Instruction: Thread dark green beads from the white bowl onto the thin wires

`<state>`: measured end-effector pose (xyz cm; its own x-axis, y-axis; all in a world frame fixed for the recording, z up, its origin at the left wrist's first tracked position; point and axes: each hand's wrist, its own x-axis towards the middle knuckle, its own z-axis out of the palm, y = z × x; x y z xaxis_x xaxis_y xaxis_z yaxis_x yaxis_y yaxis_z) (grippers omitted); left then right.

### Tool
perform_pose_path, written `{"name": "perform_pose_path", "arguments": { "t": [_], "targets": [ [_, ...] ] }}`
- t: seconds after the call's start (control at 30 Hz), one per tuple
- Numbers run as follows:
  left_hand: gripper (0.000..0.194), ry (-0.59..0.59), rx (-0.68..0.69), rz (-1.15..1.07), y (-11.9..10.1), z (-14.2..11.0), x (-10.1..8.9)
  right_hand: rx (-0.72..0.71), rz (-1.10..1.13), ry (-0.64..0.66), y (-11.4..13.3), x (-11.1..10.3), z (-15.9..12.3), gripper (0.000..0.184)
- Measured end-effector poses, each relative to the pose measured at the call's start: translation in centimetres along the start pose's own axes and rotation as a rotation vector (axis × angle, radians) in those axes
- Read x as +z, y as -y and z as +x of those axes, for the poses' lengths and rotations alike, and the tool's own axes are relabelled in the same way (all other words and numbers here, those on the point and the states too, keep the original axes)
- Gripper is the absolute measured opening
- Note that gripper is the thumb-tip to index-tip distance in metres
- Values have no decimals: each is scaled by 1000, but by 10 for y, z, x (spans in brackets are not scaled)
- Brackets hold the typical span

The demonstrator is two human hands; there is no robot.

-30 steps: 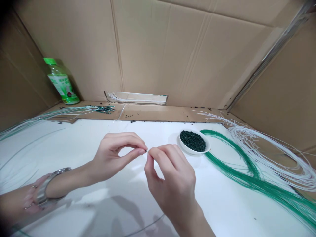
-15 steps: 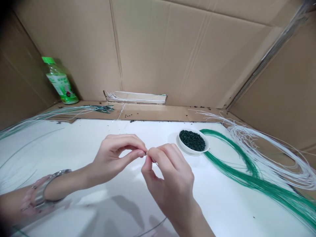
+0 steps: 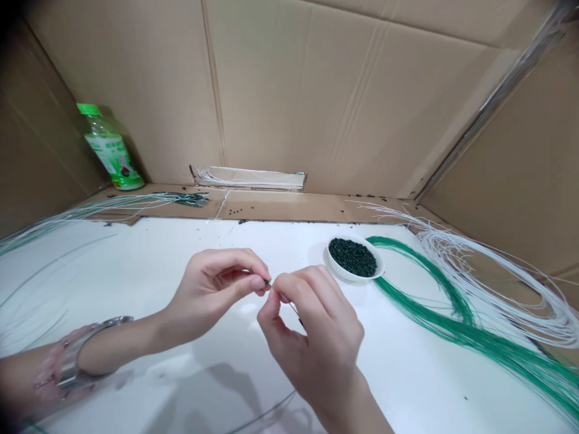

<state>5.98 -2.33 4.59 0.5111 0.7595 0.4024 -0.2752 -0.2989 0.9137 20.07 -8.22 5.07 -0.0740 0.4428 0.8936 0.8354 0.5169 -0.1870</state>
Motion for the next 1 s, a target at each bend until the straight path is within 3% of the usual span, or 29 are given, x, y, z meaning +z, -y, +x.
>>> {"name": "perform_pose_path", "arguments": {
  "t": [1.0],
  "targets": [
    [9, 15, 197, 200, 1, 1, -4, -19, -42, 22, 0, -1, 1, 21]
  ]
}}
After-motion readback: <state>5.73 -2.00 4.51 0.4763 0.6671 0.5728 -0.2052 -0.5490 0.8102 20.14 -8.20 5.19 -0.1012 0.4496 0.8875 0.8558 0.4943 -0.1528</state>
